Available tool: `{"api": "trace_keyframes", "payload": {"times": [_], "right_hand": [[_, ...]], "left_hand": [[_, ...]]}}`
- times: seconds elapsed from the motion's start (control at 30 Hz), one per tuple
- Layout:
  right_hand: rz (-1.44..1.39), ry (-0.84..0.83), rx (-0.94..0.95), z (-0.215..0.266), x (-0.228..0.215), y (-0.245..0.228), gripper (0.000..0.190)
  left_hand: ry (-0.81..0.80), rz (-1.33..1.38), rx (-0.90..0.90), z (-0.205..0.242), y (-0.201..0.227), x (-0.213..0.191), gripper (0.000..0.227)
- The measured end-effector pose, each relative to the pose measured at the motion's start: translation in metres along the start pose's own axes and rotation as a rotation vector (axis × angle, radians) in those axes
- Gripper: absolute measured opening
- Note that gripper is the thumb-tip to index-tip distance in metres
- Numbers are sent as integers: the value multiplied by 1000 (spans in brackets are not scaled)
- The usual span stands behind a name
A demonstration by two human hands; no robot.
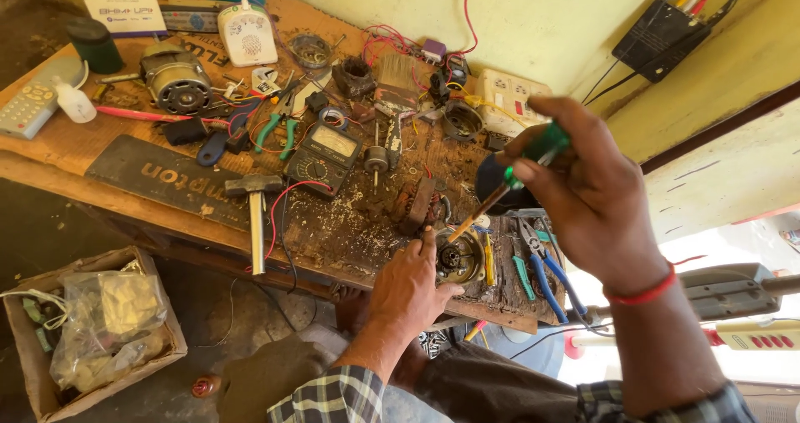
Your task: The person repairs an electric fan motor using a screwdriver and multimeter on a cluttered workbench.
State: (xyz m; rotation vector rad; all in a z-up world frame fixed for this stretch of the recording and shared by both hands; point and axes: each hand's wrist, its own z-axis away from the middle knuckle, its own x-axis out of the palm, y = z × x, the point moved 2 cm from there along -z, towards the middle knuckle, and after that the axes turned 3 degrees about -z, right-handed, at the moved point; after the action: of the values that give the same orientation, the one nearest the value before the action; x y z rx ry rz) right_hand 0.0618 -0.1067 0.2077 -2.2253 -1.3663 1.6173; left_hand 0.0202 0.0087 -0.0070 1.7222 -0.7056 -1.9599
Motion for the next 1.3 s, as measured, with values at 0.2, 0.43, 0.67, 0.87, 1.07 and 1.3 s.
{"api": "trace_keyframes", "payload": {"times": [0.2, 0.43, 0.67, 0.87, 1.07, 1.3], "right_hand": [[-610, -232, -160, 14, -3, -2, 44], [-536, -154, -256, 22, 16, 14, 51], [-559, -8, -198, 25, 19, 22, 36], [-153, 119, -112, 25, 22, -16, 43], [-129, 58, -139, 22, 17, -16, 47], [-456, 24, -138, 28, 21, 6, 51]], "left_hand": [[20, 1, 0, 0, 2, -4, 105], [8, -25, -24, -3, 2, 0, 104], [54, -17, -11, -3, 4, -1, 103], [15, -12, -4, -4, 0, 7, 105], [106, 10, 25, -3, -2, 14, 106], [47, 35, -46, -5, 2, 8, 109]]}}
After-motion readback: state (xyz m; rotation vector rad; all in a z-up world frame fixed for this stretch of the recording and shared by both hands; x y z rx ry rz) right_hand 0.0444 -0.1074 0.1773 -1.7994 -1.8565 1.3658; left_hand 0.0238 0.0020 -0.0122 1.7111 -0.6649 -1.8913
